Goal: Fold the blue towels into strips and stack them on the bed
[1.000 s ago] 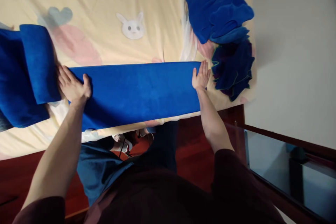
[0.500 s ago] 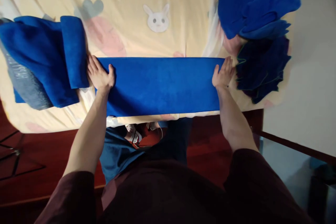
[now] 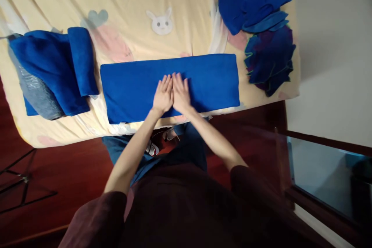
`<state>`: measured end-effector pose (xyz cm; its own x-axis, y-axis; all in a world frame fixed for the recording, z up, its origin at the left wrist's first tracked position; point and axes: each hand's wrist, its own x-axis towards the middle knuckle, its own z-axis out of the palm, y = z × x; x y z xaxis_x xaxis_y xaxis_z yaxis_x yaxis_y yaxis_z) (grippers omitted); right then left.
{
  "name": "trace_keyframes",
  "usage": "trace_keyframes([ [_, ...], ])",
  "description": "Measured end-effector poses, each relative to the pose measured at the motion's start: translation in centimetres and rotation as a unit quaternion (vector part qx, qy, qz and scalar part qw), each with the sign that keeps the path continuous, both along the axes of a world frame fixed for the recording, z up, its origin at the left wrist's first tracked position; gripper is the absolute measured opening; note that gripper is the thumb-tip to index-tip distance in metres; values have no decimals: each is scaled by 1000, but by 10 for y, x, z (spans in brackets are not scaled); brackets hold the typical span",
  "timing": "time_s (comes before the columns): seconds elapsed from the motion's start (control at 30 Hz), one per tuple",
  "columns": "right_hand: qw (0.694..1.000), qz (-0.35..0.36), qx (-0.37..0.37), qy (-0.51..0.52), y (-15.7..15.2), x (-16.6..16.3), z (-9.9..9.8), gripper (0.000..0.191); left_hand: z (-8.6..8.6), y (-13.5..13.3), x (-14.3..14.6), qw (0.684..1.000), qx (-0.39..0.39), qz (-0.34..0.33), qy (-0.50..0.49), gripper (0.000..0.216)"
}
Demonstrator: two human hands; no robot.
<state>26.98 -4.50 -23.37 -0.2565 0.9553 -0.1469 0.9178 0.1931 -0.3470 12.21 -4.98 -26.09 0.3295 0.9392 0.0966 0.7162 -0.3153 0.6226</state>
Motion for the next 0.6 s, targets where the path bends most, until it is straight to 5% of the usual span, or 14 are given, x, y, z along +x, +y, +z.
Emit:
trace_keyframes([
  [0.17, 999, -7, -4, 45, -49, -30, -25, 67, -21, -38, 17, 999, -11, 31, 0, 65],
  [0.47, 999, 10, 12, 39, -41, -20, -23, 61, -15, -37, 5, 998, 8, 57, 19, 63],
  [0.6, 999, 2, 22, 36, -41, 13, -24, 62, -7, -53, -35, 995, -7, 89, 39, 61],
])
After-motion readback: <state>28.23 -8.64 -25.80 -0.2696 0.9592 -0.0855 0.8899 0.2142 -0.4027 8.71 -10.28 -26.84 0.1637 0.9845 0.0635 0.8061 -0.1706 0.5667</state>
